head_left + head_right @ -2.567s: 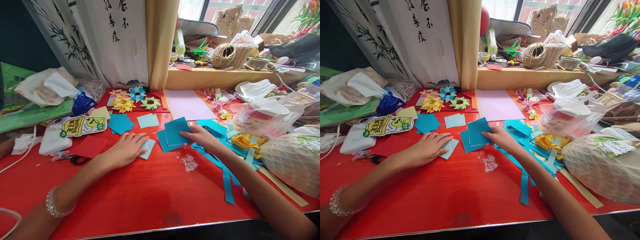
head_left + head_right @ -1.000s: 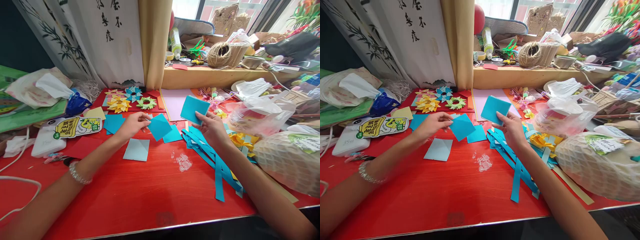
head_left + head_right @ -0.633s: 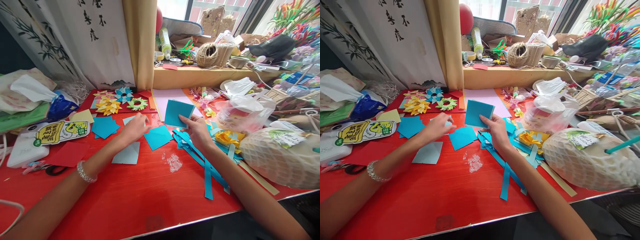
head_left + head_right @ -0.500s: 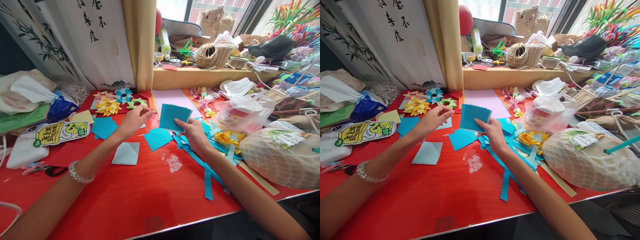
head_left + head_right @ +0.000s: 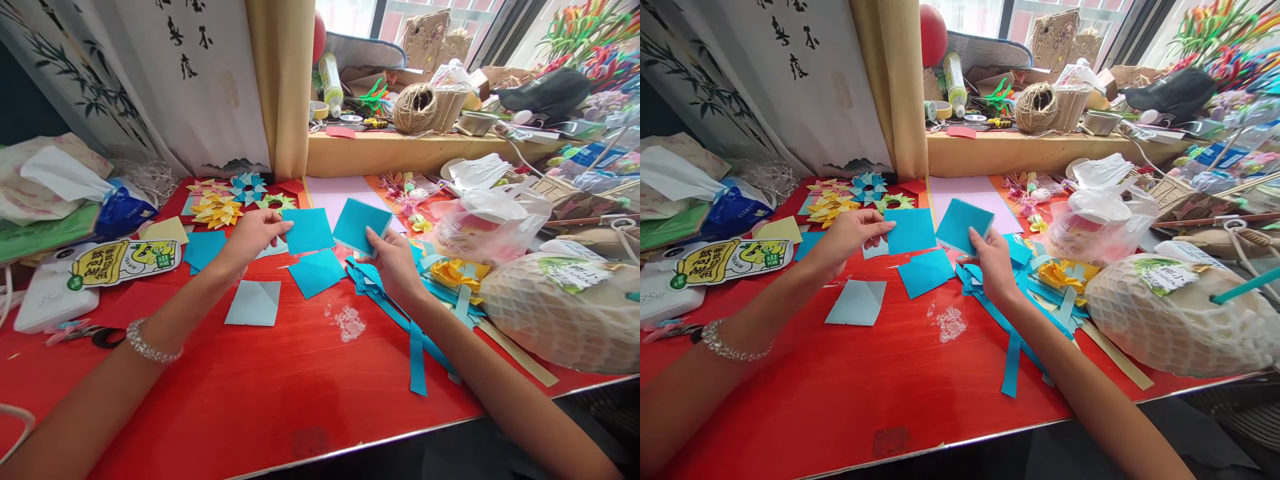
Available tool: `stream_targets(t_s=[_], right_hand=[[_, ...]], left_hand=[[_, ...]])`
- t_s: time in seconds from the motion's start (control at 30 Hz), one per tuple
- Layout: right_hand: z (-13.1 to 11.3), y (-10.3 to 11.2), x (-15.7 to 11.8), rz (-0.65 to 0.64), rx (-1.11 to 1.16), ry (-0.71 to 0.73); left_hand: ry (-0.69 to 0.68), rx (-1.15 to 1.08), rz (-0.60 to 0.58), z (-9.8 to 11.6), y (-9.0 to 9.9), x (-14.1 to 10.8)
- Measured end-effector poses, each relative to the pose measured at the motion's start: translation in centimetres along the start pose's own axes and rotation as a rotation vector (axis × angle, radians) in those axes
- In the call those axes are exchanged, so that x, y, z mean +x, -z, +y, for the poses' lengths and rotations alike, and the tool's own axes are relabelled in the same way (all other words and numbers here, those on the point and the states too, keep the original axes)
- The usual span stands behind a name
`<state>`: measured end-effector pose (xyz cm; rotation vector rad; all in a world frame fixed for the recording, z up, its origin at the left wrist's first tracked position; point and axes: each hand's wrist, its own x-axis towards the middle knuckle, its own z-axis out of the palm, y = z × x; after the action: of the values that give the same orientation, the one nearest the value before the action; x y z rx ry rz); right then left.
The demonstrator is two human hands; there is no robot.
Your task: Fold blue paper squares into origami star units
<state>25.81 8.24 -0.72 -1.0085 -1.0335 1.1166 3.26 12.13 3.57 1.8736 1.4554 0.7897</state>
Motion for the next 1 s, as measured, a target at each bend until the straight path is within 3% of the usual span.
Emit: stream_targets(t_s=[0.17, 0.27, 0.43, 0.53, 0.73, 0.87, 1.0], right_hand=[[0.0, 0.3, 0.4, 0.128, 0.023, 0.045], [-0.1, 0.1, 0.1, 0.079, 0.014, 0.033], [-0.5, -0.3, -0.4, 0.040, -0.023, 0.052], [-0.6, -0.6, -0.7, 0.011, -0.072, 0.083], [-1.0, -1.8, -2.2, -0.109, -0.116, 0.087], [-1.5, -1.9, -2.6, -0.111, -0.082, 0.084], [-1.6, -1.3, -1.8, -0.015, -0.075, 0.120]], left_hand=[[0.074, 0.304, -0.181, -1.4, -1.5, -0.1], [0.069, 0.439, -0.167, -1.7, -2.1, -0.6], [0.021, 0.489, -0.090, -0.8, -1.4, -0.7], [-0.039, 0.359, -0.061, 0.2, -1.1, -0.8], [-0.051, -0.192, -0.097, 2.1, -1.7, -1.7], [-0.091, -0.251, -0.023, 2.9, -1.0, -2.0], [-0.044, -0.197, 0.016, 2.2, 0.0, -1.3]])
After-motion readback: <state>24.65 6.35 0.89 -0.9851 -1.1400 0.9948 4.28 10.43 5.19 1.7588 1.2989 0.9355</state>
